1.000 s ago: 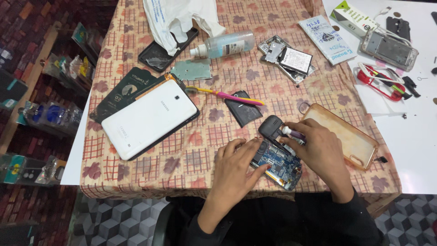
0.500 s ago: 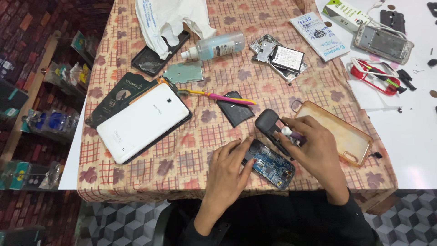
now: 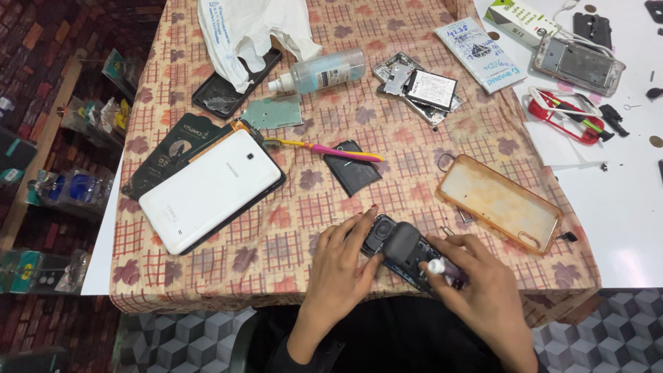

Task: The person uses a screwdriver to remove screws from a disassembled mobile phone, then reassembles the phone by placing the battery and back cover and securing it with screws. The person handles the phone casing, battery, and circuit board during the process.

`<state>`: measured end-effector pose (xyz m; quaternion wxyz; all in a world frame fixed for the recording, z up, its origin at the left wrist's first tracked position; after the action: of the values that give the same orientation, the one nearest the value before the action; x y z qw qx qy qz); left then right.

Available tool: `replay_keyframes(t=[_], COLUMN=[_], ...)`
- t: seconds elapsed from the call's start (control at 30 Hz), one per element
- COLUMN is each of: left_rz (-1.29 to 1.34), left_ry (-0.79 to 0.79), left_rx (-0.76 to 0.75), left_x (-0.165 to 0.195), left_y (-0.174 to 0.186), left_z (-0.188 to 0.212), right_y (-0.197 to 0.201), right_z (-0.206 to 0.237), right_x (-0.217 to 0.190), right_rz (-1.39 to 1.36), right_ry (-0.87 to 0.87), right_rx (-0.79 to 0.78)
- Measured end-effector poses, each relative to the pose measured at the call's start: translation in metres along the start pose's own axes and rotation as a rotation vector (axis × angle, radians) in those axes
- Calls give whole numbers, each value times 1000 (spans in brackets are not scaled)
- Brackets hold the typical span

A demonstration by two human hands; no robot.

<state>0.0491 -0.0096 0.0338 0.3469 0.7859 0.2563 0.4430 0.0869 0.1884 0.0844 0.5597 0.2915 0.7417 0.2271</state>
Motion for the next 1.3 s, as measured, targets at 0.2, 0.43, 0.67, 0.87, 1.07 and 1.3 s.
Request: replay_keyframes(t=[0.2,0.43,0.67,0.87,1.07,1.3], left_rz=[66,67,154,87,111,104], left_ry=[1,-44,15,-9,29,54], left_rx=[-106,-76,-73,-32,-30,-47], left_x=[-4,-4,-7,-3,-6,-7], left_y=[0,2,5,9,9,8], left_z=[1,2,3,3,2,2], right_y=[-15,-25,-30,-33,-33,-39], right_z=[5,-2,-3,-4,3,4], right_x=[3,6,6,13,7,-2], right_rz=[31,81,64,122,181,224], right_ry=[-47,-92,-7,-40,-22,56], right_rx=[13,-23,-44,-65,-76,-80])
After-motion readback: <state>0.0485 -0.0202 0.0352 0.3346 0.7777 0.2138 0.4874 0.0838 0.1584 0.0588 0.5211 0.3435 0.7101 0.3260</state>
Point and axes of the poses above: each hand's wrist, its own z-axis away from the middle knuckle, its own y-axis out of the back of the hand, x = y × z, the point moved 6 cm from there along -z, towards the middle knuckle, and after that the axes turned 13 degrees about -z, right-handed, at the moved point
